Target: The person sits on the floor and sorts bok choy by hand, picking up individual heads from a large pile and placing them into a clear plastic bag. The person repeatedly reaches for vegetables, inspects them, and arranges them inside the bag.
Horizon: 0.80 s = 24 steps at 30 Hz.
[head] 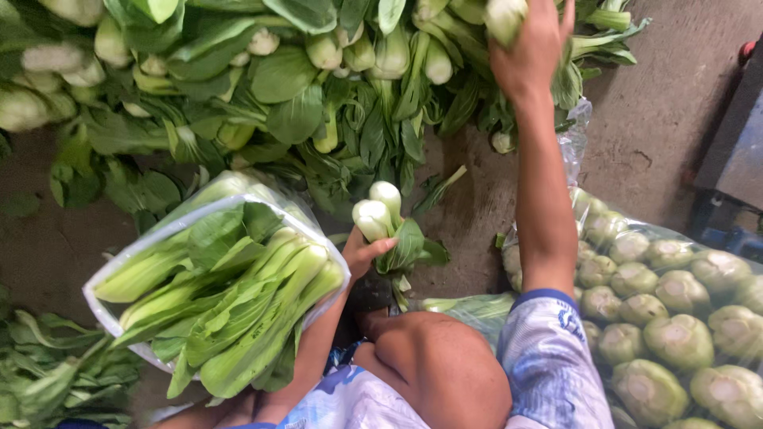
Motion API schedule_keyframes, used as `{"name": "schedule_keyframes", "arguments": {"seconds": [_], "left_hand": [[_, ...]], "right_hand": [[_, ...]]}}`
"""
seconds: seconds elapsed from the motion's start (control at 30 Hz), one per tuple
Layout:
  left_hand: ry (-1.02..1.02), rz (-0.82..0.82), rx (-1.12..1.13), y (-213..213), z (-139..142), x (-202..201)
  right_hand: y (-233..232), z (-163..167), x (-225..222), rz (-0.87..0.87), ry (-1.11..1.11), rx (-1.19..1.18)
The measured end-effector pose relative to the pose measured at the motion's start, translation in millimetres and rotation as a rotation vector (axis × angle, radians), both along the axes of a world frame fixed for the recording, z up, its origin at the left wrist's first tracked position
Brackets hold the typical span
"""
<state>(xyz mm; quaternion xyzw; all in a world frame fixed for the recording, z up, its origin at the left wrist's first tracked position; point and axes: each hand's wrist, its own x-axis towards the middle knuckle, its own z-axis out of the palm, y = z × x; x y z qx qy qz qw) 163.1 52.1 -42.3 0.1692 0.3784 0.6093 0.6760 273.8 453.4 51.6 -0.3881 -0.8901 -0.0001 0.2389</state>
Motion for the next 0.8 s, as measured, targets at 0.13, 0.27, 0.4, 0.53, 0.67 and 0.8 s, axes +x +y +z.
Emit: {"name": "schedule_keyframes", "arguments": {"seconds": [0.13,0.27,0.4,0.53,0.67,0.8], "left_hand": [[0.199,0.126,0.145,12.5,-4.0,7.5],[0.135,0.256,0.182,30.2,11.1,20.5],[-0.019,0.274,0.181,41.7,30.1,30.3],[0.084,0.207,0.198,48.4,35.9,32.5],[0.224,0.118,0.159,48.4,36.4,38.1],[0.274,0.243,0.233,44.4,48.2,47.1]], "right_hand": [[-109.6,43.8,36.8,0.083,0.134,-0.292],[-196.0,65.8,40.3,0.21,0.029,-0.61],[-237.6,55.7,30.6,0.153,0.013,-0.781],[-258.1,29.0,43.7,0.116,0.331,-0.949],[-271.4,4.8,56.7,0.056,0.566,-1.006],[-277.1,16.2,60.0,0.074,0.847,-1.455]]}}
